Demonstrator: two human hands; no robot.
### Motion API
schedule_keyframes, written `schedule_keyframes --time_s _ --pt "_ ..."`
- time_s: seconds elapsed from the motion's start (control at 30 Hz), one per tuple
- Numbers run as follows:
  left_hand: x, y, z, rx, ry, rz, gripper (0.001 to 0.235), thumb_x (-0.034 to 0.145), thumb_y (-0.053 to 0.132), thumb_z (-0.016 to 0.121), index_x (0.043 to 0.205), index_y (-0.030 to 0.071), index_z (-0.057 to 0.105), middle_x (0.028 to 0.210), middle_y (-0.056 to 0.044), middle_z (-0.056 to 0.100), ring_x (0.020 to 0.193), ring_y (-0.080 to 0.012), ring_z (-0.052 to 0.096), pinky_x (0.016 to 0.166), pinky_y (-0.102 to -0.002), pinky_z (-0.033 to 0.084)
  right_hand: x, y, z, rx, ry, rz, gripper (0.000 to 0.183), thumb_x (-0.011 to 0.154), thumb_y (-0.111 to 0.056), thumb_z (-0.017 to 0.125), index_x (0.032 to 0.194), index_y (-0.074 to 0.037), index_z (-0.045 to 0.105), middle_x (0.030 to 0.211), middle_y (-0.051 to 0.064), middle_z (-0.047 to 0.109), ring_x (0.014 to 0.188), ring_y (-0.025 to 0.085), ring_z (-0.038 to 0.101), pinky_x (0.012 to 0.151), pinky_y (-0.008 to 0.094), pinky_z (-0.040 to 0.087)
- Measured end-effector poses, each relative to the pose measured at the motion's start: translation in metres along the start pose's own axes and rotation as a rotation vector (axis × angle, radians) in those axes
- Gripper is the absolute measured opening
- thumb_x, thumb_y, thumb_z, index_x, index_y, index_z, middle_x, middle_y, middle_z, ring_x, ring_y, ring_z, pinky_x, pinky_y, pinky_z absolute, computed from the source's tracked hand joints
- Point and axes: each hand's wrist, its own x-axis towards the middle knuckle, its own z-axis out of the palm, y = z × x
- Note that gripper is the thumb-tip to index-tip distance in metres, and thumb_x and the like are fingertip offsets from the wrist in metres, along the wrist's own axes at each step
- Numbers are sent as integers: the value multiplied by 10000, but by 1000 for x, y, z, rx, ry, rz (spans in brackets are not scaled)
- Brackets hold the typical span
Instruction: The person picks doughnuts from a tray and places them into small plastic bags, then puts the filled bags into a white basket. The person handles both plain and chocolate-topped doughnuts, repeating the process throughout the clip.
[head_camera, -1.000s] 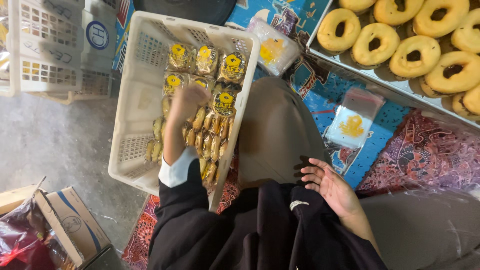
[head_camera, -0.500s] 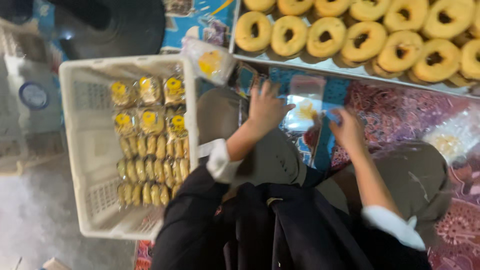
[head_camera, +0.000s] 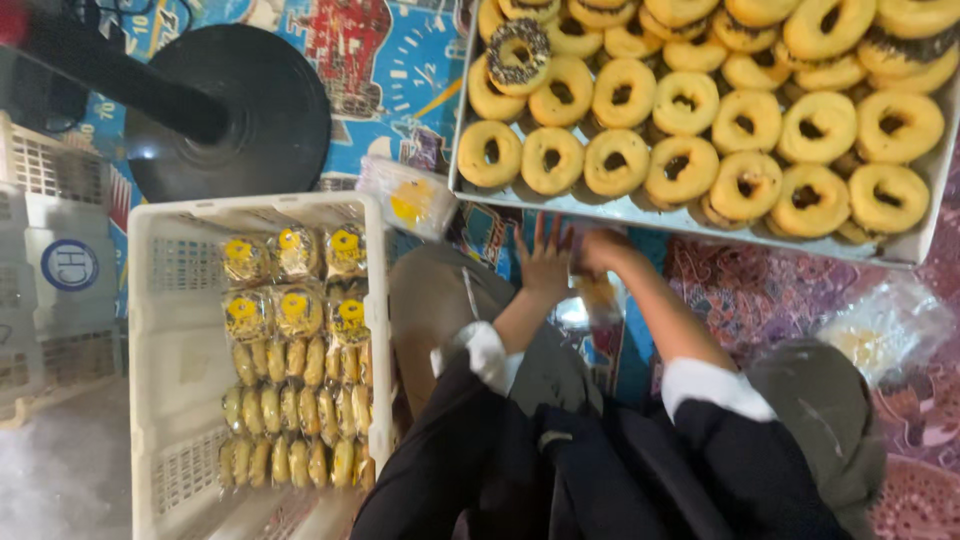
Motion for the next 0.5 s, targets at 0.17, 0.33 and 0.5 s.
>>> schedule_keyframes --time_s 0.17,0.33,0.5 --pt "-50 -19 -44 -1590 362 71 918 1007 649 573 1575 14 230 1610 -256 224 1492 -385 216 1193 -557 227 -140 -80 -11 -75 819 -407 641 670 -416 791 1170 -18 749 1124 201 766 1000 347 738 857 412 582" --pt "-82 -91 -91 -2602 269 -192 558 1152 502 485 1403 12 579 1280 -144 641 1132 -274 620 999 -450 475 -177 -144 -55 393 539 -877 283 866 -243 814 1103 -101 753 1058 90 792 992 226 778 889 373 617" --pt "-81 -132 -142 -2661 631 -411 519 1067 458 440 1405 90 579 1439 -54 621 1301 -171 603 1101 -336 483 -30 -146 -160 61 1239 -159 1205 782 -618 931 1589 -65 226 1387 199 563 1289 386 509 1049 725 227"
